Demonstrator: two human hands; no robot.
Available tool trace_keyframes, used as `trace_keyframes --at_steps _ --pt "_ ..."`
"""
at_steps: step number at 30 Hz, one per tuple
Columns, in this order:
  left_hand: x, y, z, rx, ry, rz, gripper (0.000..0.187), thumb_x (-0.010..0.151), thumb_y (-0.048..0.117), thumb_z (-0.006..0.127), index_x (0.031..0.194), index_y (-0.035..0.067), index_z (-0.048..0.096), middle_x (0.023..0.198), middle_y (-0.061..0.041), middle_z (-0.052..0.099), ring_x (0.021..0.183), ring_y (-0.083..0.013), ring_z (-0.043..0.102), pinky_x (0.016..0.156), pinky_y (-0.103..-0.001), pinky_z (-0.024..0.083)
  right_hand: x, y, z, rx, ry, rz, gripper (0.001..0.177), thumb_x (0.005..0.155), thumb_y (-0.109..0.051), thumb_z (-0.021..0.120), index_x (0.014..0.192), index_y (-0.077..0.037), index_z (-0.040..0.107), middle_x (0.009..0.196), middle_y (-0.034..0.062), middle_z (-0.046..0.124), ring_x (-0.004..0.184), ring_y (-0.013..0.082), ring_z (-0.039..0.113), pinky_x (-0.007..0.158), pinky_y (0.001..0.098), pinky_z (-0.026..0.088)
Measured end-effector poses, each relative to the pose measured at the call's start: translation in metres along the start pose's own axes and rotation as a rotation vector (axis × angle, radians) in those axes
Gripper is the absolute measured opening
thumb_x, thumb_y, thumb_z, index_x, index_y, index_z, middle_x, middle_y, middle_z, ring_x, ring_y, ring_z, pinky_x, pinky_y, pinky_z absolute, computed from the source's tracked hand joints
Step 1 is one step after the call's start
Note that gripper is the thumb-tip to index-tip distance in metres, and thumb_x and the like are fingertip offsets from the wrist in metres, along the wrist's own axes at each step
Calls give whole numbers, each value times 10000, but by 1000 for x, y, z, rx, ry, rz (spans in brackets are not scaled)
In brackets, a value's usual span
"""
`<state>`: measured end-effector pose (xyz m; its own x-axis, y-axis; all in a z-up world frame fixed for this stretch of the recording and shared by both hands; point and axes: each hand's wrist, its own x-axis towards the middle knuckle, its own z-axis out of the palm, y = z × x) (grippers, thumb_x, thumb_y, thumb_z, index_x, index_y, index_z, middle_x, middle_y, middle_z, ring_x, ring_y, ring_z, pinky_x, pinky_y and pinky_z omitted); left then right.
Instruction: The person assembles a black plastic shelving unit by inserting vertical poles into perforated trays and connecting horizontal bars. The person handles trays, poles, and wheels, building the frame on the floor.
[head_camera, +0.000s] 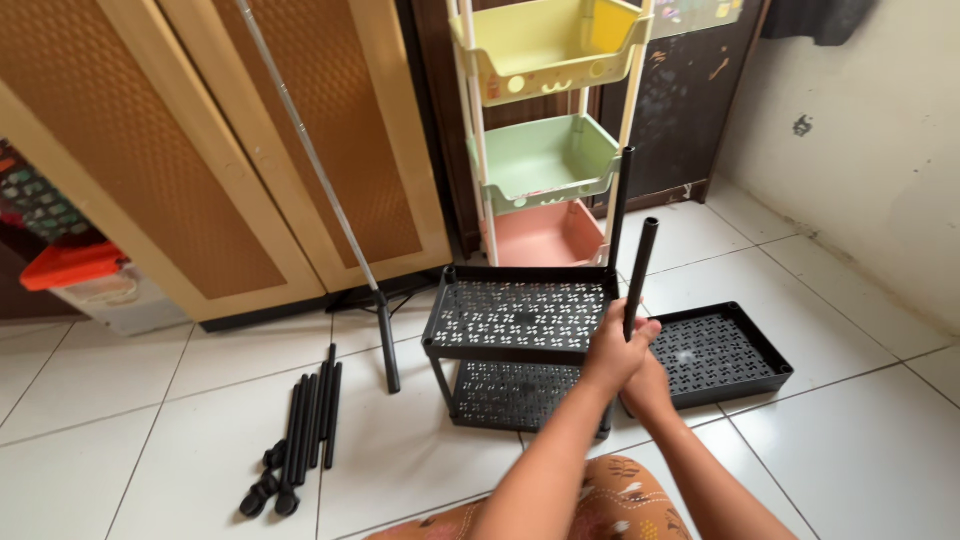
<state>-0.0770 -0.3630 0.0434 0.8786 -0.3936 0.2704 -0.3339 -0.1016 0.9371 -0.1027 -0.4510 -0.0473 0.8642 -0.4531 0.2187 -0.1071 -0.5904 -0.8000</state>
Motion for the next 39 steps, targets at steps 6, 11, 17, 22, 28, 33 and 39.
trace_keyframes --at_steps 6,11,17,22,28,33,39 --pt "21 7 22 16 234 -232 517 887 479 779 698 31 605 588 -76 632 549 -222 617 560 -376 510 -2 7 7 265 -22 140 378 892 -325 650 1118 -25 688 985 158 784 914 280 750 787 387 546" --pt "32 5 19 -13 247 -206 452 898 386 717 585 79 609 501 -61 577 471 -197 543 496 -349 418 -6 4 3 370 -61 162 361 851 -229 737 1141 -24 677 979 117 773 900 224 702 786 342 532" --pt "36 -5 -5 -189 -111 -33 450 903 234 707 521 83 523 498 44 425 462 -82 382 453 -315 274 -11 -3 2 400 -55 123 345 885 -144 697 1213 -39 680 1093 66 770 1047 144 702 895 296 519" --pt "39 -9 -15 -314 -250 -127 499 940 284 696 520 123 480 453 40 434 401 -95 381 406 -327 275 -18 -12 -2 521 -74 84 340 910 -135 687 1234 -31 688 1154 53 756 1100 133 679 926 290 505" --pt "32 -15 6 1 183 8 659 1018 476 624 530 51 503 451 -56 483 411 -169 463 423 -368 352 -22 -9 10 570 -31 125 327 877 -126 712 1189 -31 696 1053 41 761 958 101 664 834 271 505" --pt "27 -14 17 114 364 1 638 1028 482 557 555 54 540 475 -84 528 407 -203 495 423 -387 374 -22 1 19 513 -24 230 231 871 -143 774 1009 37 728 867 73 749 750 104 597 678 286 483" --pt "33 -16 -12 -165 -18 -86 634 1011 461 648 561 50 471 479 -8 448 438 -127 417 425 -358 328 -21 -10 10 617 -74 206 336 864 -167 729 1183 -63 758 1052 41 794 939 75 681 844 243 505"
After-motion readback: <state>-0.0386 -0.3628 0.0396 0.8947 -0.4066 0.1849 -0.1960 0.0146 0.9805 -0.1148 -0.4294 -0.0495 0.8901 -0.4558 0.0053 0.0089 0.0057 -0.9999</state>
